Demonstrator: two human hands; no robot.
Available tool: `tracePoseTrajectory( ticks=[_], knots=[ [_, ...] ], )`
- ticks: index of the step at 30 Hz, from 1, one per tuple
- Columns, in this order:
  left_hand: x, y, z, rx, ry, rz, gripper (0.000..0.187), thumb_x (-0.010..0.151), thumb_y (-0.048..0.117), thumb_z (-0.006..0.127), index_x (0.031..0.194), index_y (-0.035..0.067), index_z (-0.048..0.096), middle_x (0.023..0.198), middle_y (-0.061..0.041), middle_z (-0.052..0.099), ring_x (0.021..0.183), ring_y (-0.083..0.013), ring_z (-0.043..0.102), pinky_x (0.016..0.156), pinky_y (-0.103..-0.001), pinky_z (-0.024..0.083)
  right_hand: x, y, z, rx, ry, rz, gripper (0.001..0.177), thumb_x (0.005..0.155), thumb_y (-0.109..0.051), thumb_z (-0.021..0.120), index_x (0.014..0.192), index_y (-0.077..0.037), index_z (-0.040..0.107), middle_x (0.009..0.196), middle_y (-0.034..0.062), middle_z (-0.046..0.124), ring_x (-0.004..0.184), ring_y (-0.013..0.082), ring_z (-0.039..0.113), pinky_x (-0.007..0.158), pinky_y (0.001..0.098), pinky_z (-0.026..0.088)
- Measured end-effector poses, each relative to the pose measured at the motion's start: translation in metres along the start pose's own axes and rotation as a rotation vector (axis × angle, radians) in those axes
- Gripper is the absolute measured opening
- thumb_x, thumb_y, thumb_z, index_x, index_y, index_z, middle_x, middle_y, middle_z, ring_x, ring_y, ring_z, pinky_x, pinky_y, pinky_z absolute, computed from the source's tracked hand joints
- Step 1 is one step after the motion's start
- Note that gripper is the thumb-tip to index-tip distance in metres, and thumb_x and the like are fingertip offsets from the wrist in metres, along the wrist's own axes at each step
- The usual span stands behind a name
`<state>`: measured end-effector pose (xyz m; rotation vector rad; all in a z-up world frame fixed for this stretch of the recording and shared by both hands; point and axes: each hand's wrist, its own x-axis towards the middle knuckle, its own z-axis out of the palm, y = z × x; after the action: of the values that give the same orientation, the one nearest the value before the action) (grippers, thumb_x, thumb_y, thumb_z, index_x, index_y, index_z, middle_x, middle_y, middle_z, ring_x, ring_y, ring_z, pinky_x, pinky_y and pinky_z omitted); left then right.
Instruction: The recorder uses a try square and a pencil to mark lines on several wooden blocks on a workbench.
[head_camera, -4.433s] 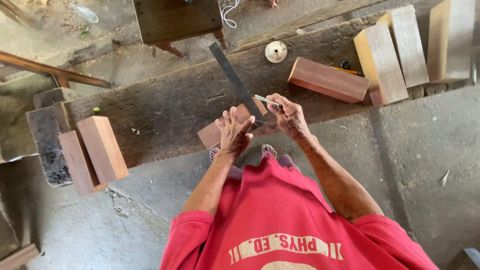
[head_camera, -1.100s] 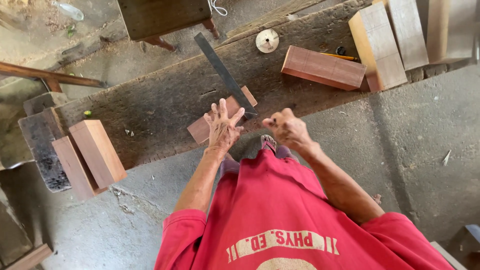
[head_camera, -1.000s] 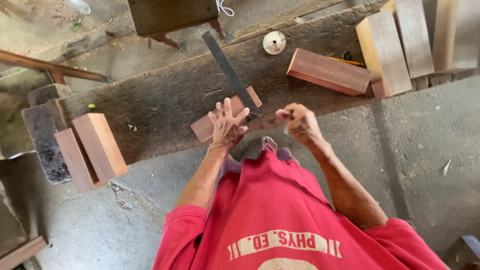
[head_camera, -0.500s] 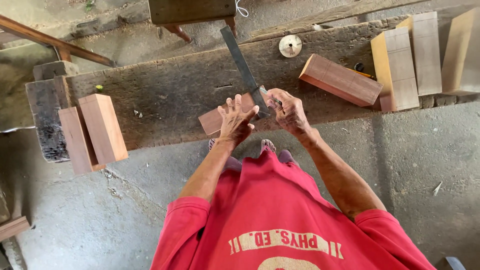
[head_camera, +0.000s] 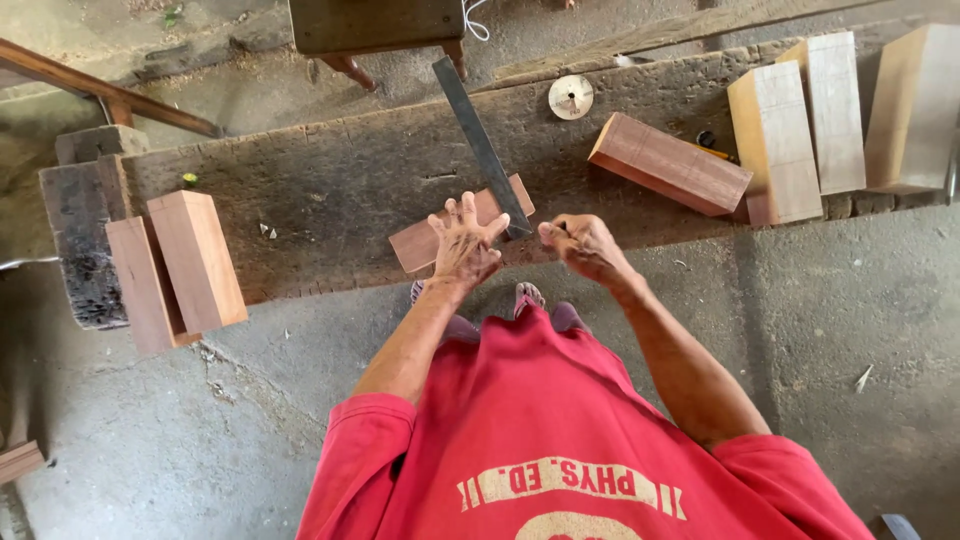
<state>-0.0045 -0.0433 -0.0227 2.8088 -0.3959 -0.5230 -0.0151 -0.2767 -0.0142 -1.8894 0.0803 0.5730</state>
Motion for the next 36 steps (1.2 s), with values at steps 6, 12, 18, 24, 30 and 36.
tracePoseTrajectory(
  ticks=[6, 12, 18, 24, 30, 36],
  knots=[
    [-0.004, 0.002, -0.017, 0.010, -0.045, -0.026, 0.069, 0.069, 0.021, 0.082, 0.134, 0.038, 0.067, 0.158, -0.021, 0.032, 0.144, -0.0484, 0.033, 0.110, -0.074, 0.027, 0.029, 0.024, 0.064, 0.779, 0.038, 0.292, 0.032, 0.099, -0.019, 0.065, 0.113, 0.009, 0.064, 0.079, 0.0127, 0.072, 0.062, 0.0182, 0.068, 0.058, 0.0310, 0.060],
    [-0.005, -0.055, 0.011, -0.236, 0.278, 0.158, 0.088, 0.083, 0.046, 0.086, 0.152, 0.008, 0.047, 0.155, -0.023, 0.041, 0.145, -0.0421, 0.038, 0.110, -0.069, 0.028, 0.002, 0.042, 0.000, 0.835, 0.280, 0.109, 0.038, 0.088, -0.007, 0.076, 0.123, 0.003, 0.064, 0.086, 0.0119, 0.071, 0.064, 0.0178, 0.069, 0.055, 0.0290, 0.059],
    [-0.005, -0.059, 0.006, 0.061, 0.108, -0.042, 0.074, 0.075, 0.031, 0.079, 0.139, 0.010, 0.050, 0.127, -0.013, 0.062, 0.119, -0.0323, 0.060, 0.094, -0.054, 0.046, -0.040, 0.042, -0.049, 0.777, 0.566, 0.081, 0.034, 0.091, -0.002, 0.077, 0.122, 0.005, 0.067, 0.094, 0.0078, 0.070, 0.069, 0.0164, 0.067, 0.063, 0.0310, 0.059],
    [-0.036, -0.129, 0.019, -0.064, 0.430, -0.284, 0.065, 0.065, 0.035, 0.081, 0.118, 0.007, 0.055, 0.112, -0.015, 0.065, 0.108, -0.0341, 0.062, 0.085, -0.049, 0.049, -0.044, 0.051, -0.032, 0.789, 0.633, 0.071, 0.019, 0.100, 0.003, 0.074, 0.118, 0.005, 0.068, 0.101, 0.0122, 0.068, 0.071, 0.0219, 0.066, 0.066, 0.0349, 0.061],
    [-0.117, -0.272, -0.044, 0.020, 0.317, -0.762, 0.088, 0.072, 0.057, 0.083, 0.129, -0.001, 0.049, 0.132, -0.025, 0.049, 0.126, -0.0406, 0.048, 0.101, -0.063, 0.042, -0.044, 0.067, -0.012, 0.759, 0.561, 0.007, 0.013, 0.104, 0.000, 0.075, 0.111, 0.007, 0.068, 0.100, 0.0126, 0.068, 0.074, 0.0225, 0.066, 0.067, 0.0374, 0.060],
    [-0.152, -0.389, -0.023, 0.080, 0.495, -0.835, 0.112, 0.072, 0.045, 0.084, 0.156, -0.001, 0.026, 0.163, -0.034, 0.014, 0.151, -0.0507, 0.008, 0.114, -0.075, 0.017, -0.037, 0.034, 0.011, 0.718, 0.564, -0.008, 0.012, 0.106, -0.001, 0.076, 0.112, 0.007, 0.070, 0.094, 0.0112, 0.068, 0.074, 0.0223, 0.066, 0.067, 0.0374, 0.059]
  ],
)
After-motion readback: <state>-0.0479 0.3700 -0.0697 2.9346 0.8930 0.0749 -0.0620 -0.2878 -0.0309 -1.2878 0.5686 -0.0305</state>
